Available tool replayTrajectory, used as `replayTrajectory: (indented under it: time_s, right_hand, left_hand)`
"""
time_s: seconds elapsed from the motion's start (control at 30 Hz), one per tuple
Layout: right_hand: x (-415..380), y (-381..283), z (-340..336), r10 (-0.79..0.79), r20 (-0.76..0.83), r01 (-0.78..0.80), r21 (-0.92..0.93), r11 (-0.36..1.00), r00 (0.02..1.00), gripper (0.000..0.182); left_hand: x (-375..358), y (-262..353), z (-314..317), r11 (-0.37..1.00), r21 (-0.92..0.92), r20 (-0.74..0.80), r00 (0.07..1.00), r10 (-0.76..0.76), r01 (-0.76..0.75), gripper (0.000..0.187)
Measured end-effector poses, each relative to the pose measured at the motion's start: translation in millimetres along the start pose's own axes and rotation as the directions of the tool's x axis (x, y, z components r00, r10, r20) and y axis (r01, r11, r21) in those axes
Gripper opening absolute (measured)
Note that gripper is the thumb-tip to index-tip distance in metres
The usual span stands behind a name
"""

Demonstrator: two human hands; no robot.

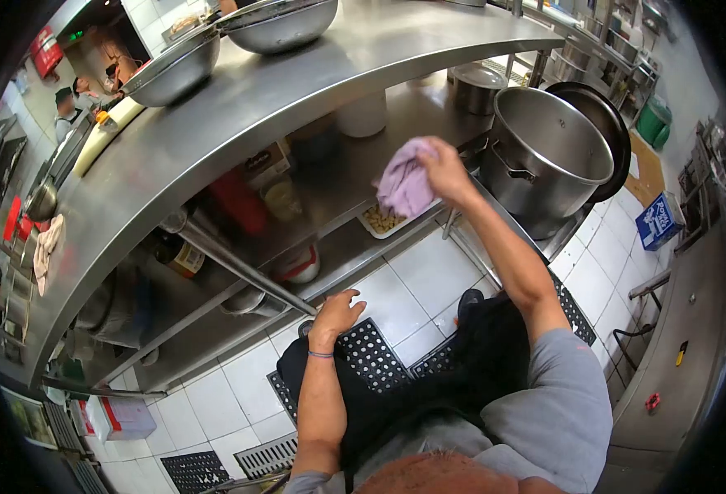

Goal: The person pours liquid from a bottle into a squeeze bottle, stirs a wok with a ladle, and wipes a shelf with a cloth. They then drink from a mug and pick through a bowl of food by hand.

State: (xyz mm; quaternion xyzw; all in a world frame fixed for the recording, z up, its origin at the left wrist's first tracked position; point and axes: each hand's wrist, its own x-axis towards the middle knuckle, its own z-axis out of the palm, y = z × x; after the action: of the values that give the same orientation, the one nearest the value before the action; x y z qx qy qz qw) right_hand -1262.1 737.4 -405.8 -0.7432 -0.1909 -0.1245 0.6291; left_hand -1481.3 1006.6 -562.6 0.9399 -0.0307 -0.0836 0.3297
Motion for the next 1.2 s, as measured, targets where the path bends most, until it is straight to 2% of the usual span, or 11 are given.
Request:
replayTrajectory:
  time_s: [0.1, 0.33, 0.43, 0.53, 0.57, 0.6, 0.67, 0.73, 0.8, 1.07, 1.2]
  right_hand:
    - [20.8, -93.0, -31.1, -0.131, -0.171, 0.178, 0.3, 0.937, 0.977, 0.021]
    - [63.8, -211.6, -17.9, -0.515, -0.388, 0.586, 0.087, 0.805, 0.765, 0.017]
    - [101.7, -234.0, 13.9, -0.729, -0.16, 0.716, -0.139, 0.684, 0.666, 0.01]
    - [140.3, -217.8, 28.7, -0.823, 0.326, 0.718, -0.683, 0.136, 0.466, 0.011]
    - [158.0, -207.8, 21.4, -0.536, 0.368, 0.634, -0.6, 0.488, 0.76, 0.019]
    - [198.9, -186.7, 18.1, -0.298, 0.481, 0.561, -0.63, 0.537, 0.825, 0.024]
    - [262.9, -125.5, 4.1, -0.507, 0.641, 0.814, -0.503, 0.29, 0.576, 0.022]
    - [210.7, -159.0, 11.3, -0.274, 0.35, 0.434, -0.56, 0.706, 0.896, 0.02]
    - [275.8, -106.2, 8.3, -0.527, 0.489, 0.676, -0.694, 0.247, 0.695, 0.02]
    - [215.4, -150.0, -17.1, -0.416, 0.023, 0.351, -0.58, 0.735, 0.909, 0.038]
    - [207.0, -149.8, -30.3, -0.452, 0.032, 0.383, -0.587, 0.713, 0.891, 0.033]
  left_hand:
    - [-1.6, 8.3, -5.9, 0.998, -0.037, 0.05, 0.997, -0.051, 0.053, 0.047]
    - [4.8, -7.2, 2.7, 1.0, -0.004, 0.001, 1.0, -0.017, 0.017, 0.046]
    - [4.8, 2.2, 1.1, 0.999, -0.027, -0.107, 0.994, 0.02, -0.023, 0.037]
    - [3.3, 27.7, -16.8, 0.929, -0.367, -0.241, 0.969, -0.055, -0.038, 0.024]
    - [5.1, 34.0, -24.2, 0.855, -0.517, -0.264, 0.958, -0.11, -0.044, 0.021]
    - [12.1, 34.5, -32.7, 0.786, -0.614, -0.327, 0.931, -0.164, -0.078, 0.021]
    - [33.5, 36.7, -60.5, 0.627, -0.769, -0.404, 0.856, -0.321, -0.128, 0.022]
    - [56.5, 53.0, -97.4, 0.441, -0.882, -0.409, 0.73, -0.548, -0.164, 0.03]
    - [75.2, 57.9, -126.9, 0.035, -0.997, -0.077, 0.79, -0.608, -0.07, 0.045]
    - [147.2, -31.1, -108.1, 0.155, -0.988, -0.092, 0.855, -0.511, -0.013, 0.034]
    - [125.5, -11.9, -118.8, 0.573, -0.82, -0.353, 0.785, -0.509, 0.003, 0.029]
